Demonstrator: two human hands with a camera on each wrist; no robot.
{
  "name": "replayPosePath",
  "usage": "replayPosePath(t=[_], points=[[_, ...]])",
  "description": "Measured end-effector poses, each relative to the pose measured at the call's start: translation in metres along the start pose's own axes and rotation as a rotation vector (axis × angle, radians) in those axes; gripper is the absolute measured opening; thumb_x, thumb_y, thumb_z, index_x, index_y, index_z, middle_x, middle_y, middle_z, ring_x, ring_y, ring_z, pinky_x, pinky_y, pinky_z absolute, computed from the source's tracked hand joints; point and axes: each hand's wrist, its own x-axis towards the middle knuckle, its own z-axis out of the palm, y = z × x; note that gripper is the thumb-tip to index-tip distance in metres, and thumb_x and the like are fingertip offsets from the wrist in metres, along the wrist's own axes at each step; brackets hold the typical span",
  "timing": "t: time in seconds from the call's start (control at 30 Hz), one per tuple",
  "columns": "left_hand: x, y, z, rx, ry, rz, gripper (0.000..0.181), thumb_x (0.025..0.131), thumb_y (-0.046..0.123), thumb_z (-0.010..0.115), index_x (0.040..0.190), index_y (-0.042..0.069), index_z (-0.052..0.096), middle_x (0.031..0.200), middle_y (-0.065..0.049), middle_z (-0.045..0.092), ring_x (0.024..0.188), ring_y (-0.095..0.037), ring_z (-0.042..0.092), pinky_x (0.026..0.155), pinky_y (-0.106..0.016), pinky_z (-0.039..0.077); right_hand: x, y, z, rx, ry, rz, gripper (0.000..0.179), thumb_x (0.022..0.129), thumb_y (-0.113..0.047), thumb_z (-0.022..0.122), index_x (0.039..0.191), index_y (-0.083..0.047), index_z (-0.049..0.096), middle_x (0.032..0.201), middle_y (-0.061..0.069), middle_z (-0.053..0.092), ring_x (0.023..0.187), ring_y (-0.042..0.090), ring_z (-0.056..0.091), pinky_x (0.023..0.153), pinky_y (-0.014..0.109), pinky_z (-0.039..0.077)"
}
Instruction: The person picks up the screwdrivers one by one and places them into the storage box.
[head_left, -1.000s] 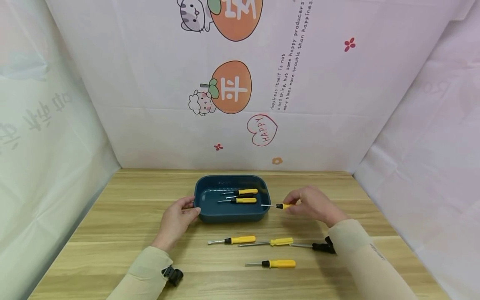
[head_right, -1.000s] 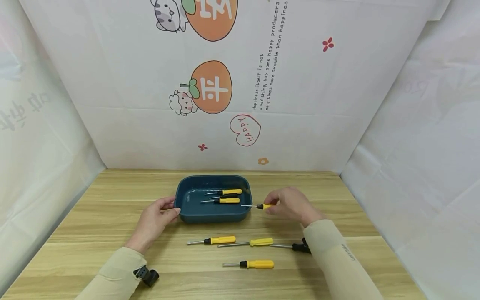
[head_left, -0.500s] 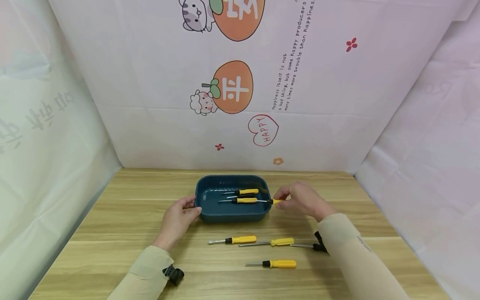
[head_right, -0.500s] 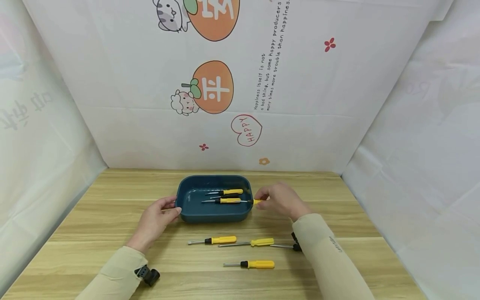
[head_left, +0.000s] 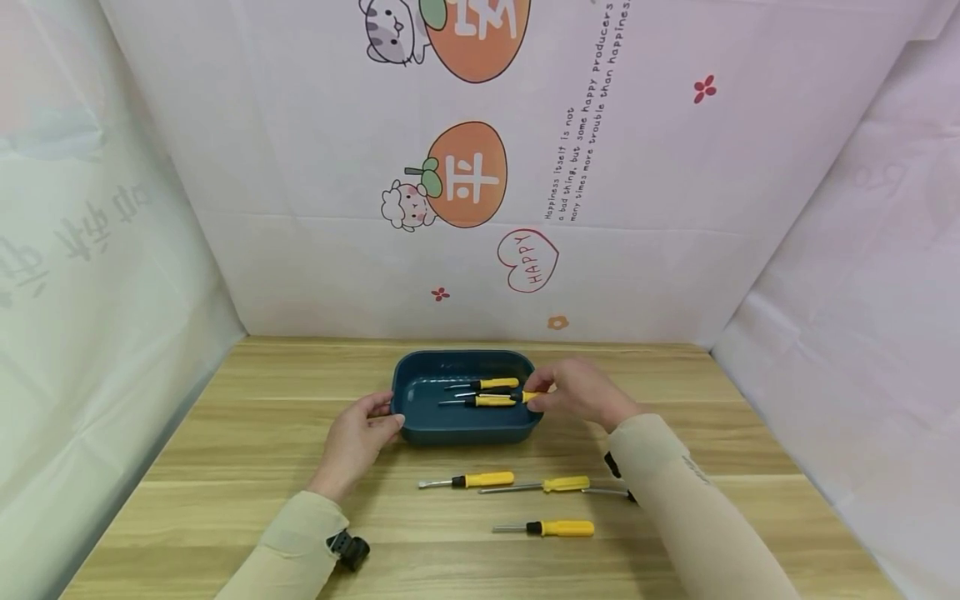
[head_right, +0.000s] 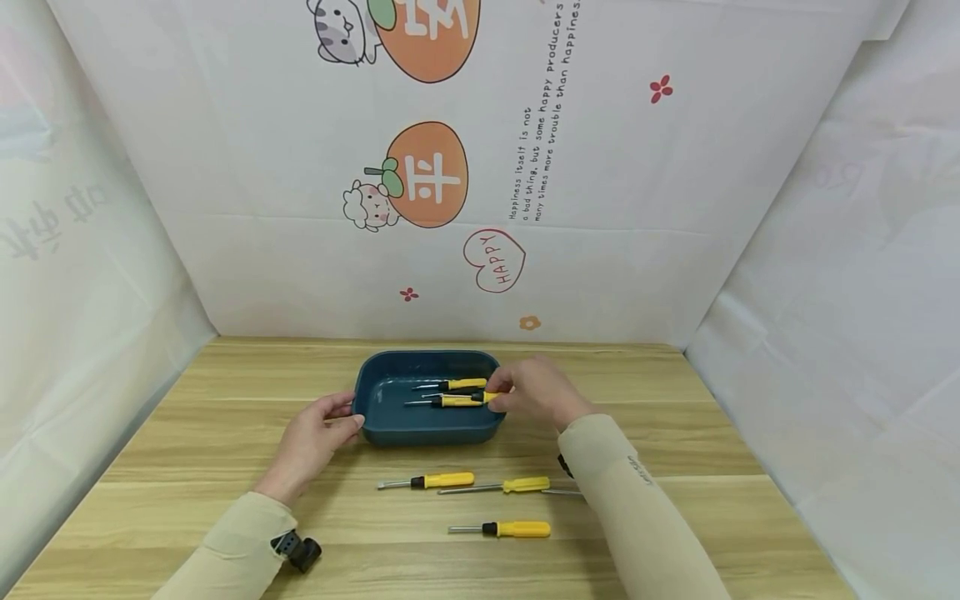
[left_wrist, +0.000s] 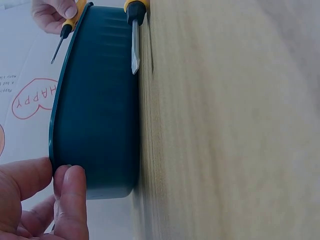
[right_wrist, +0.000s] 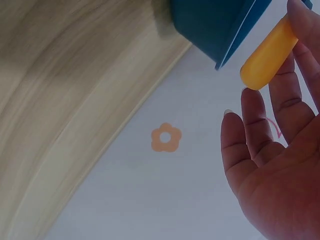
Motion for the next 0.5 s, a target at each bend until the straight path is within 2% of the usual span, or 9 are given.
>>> replayPosePath(t=[0.23,0.5], points=[[0.0,0.0,-0.001,-0.001,-0.001,0.005,0.052,0.1,0.013,0.069,0.149,0.0,0.053,0.134,-0.022,0.06,0.105,-0.026,0.072,0.088,-0.035,0.065,0.014,-0.011,0.003,-0.047,-0.001,-0.087,0.013,0.09,-0.027,0.084,0.102,-0.022,0.081,0.092,-0.012,0.073,0.083,0.011,0.061,0.082,0.031,0.058],[-0.001,0.0,-0.001,-0.001,0.0,0.013,0.052,0.1,0.013,0.069,0.148,0.0,0.053,0.133,-0.023,0.061,0.103,-0.024,0.072,0.086,-0.033,0.065,0.026,-0.023,0.009,-0.081,-0.008,-0.109,0.013,0.091,-0.029,0.083,0.102,-0.023,0.081,0.091,-0.013,0.073,0.08,0.009,0.061,0.082,0.03,0.059]])
